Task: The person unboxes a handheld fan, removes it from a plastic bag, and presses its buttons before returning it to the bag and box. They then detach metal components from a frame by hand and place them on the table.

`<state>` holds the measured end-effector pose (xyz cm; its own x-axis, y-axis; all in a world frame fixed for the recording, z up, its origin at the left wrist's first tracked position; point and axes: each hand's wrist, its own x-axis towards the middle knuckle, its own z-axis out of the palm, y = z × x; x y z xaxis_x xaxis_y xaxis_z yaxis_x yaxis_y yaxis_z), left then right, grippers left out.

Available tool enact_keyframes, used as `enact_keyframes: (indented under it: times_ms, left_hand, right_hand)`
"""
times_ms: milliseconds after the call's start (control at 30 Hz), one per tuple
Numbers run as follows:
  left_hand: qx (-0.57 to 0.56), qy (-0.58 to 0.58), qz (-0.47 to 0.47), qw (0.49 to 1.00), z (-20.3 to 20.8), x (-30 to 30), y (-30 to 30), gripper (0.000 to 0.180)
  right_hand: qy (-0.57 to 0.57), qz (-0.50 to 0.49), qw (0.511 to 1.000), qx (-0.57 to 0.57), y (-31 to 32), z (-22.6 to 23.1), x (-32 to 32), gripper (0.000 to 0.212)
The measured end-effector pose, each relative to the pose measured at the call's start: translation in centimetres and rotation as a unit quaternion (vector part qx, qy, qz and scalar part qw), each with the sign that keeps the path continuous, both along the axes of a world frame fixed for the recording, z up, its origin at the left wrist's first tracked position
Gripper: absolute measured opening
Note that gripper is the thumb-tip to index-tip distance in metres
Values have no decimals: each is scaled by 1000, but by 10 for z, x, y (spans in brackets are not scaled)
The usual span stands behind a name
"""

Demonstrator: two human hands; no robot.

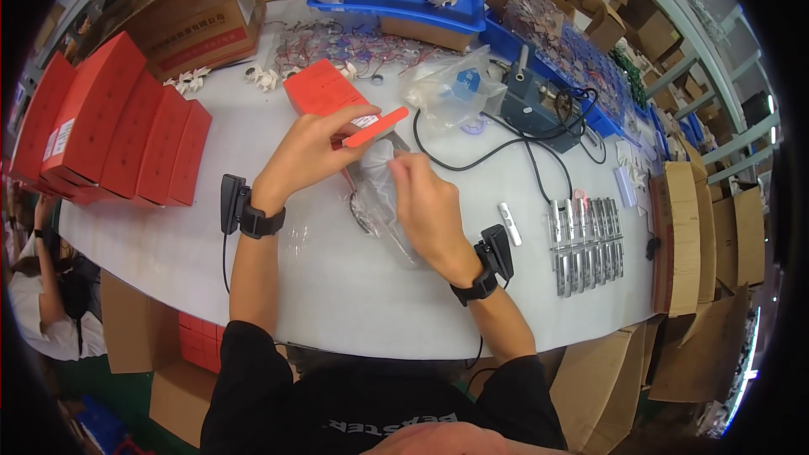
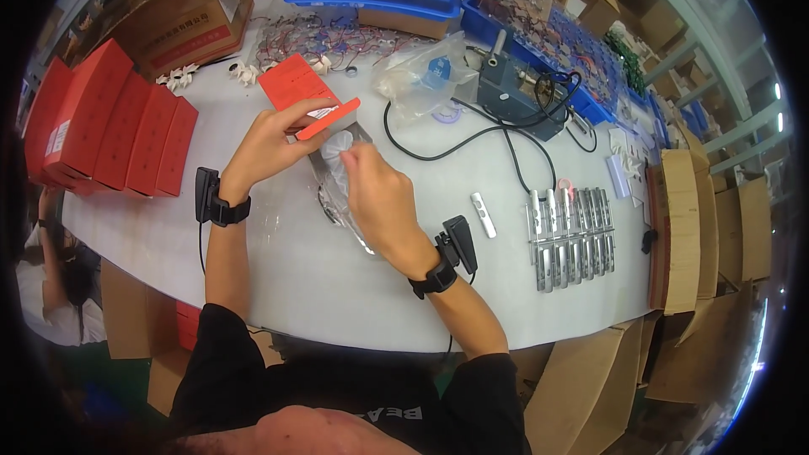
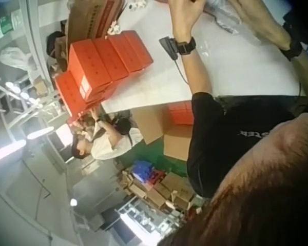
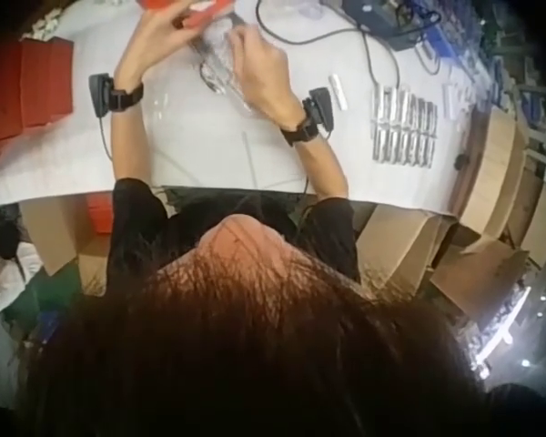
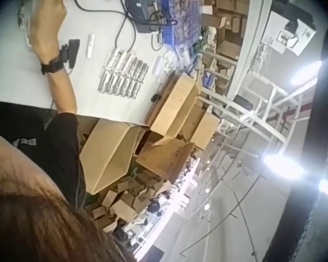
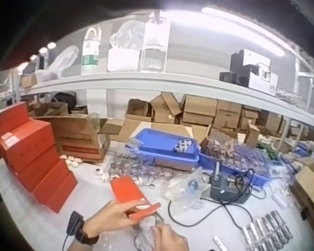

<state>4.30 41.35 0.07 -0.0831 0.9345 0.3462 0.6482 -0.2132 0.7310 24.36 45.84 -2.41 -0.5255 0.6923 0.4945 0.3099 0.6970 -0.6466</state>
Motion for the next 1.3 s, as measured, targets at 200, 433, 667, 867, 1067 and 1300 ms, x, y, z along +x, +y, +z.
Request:
enact_keyframes:
  times_ms: [200, 433, 667, 867, 1067, 1300]
  left_hand:
    - [5, -42, 12, 999, -5, -3, 6, 45]
    - [-50, -117, -21, 992, -8, -11, 7, 68]
    - [68, 95, -31, 993, 10, -2, -1, 81]
    - [196, 70, -140, 968, 42, 75, -24, 87]
    - [146, 10, -248, 958, 39, 67, -19, 86]
    - [290, -256, -4, 922, 59, 40, -45, 54]
  right_hand:
    - [197, -63, 932, -298, 5, 2, 8, 22]
    - [435, -58, 831, -343, 20, 11, 10, 25]
    - [595, 347, 523, -502, 44, 25, 67, 16]
    - [695, 341, 362, -520, 27, 53, 72, 22]
    - [566, 279, 610, -479, 15, 52, 60, 44]
    - [296, 122, 929, -188, 2, 68, 54, 81]
